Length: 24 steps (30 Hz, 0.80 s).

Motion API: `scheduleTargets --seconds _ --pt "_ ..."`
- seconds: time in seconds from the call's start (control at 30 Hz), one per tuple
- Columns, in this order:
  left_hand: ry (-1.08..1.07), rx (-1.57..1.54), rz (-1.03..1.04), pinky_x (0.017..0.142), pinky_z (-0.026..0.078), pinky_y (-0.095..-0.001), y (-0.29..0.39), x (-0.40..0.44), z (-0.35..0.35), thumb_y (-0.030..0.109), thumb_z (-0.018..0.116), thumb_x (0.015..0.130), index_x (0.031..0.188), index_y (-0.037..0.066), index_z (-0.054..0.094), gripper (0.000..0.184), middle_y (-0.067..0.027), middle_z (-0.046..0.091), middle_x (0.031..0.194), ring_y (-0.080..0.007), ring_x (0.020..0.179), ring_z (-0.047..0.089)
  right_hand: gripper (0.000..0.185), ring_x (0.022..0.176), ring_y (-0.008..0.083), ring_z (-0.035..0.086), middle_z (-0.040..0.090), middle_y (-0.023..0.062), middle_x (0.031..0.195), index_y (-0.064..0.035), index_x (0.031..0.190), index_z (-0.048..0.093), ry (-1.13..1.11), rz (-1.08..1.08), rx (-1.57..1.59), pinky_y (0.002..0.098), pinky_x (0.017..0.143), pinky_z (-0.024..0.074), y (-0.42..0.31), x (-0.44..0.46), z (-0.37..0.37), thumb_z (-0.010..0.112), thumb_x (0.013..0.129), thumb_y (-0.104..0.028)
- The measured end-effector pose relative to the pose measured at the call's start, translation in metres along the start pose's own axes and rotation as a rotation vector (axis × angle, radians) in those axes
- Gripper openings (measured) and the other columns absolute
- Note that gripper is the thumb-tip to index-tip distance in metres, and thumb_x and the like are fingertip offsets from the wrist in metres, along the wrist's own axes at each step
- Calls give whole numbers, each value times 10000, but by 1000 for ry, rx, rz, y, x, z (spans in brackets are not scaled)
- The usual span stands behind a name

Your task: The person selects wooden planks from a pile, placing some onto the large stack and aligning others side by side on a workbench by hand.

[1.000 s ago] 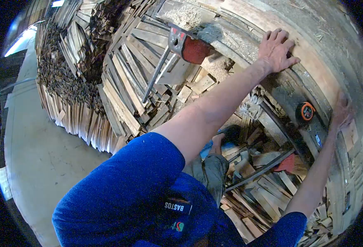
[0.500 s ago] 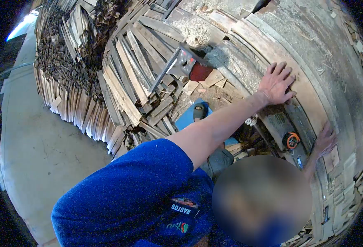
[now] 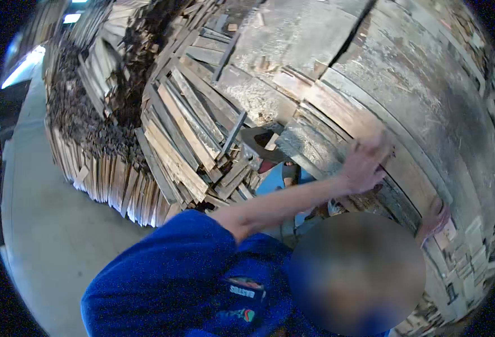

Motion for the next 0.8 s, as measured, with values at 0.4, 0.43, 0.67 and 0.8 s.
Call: scheduleTargets --seconds 0.4,0.43,0.67,0.8 --pt "-611 506 -155 1146 344 -509 -285 117 -138 192 656 853 1542 106 305 777 -251 286 1569 -397 1382 397 477 1262 346 518 608 151 1306 -102 1250 635 -27 160 155 451 1071 400 -14 7 -33 642 924 -450" --pt "-769 493 -93 1171 307 -498 -294 106 -132 200 668 852 1542 97 298 789 -246 280 1572 -394 1409 362 483 1256 348 523 613 152 1300 -99 1249 637 -2 138 147 451 1070 402 -15 9 -34 648 920 -452" --pt "-550 352 -365 930 516 -528 -286 33 -157 499 692 862 1237 31 567 613 -247 601 1216 -392 1122 604 539 1237 370 544 620 195 1287 -47 1242 640 27 100 139 460 1080 406 -5 0 -29 674 899 -462" --pt "-365 572 -219 854 530 -512 -268 3 -192 510 684 853 1008 52 665 483 -199 653 1124 -417 1033 629 559 1250 382 540 611 232 1295 -24 1239 639 -22 184 60 470 1090 406 -12 4 -34 682 891 -459"
Point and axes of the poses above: each hand's wrist, its own x-axis towards the middle knuckle, its own z-axis out of the palm, y = z × x, the point moved 6 cm from there along x, towards the middle knuckle
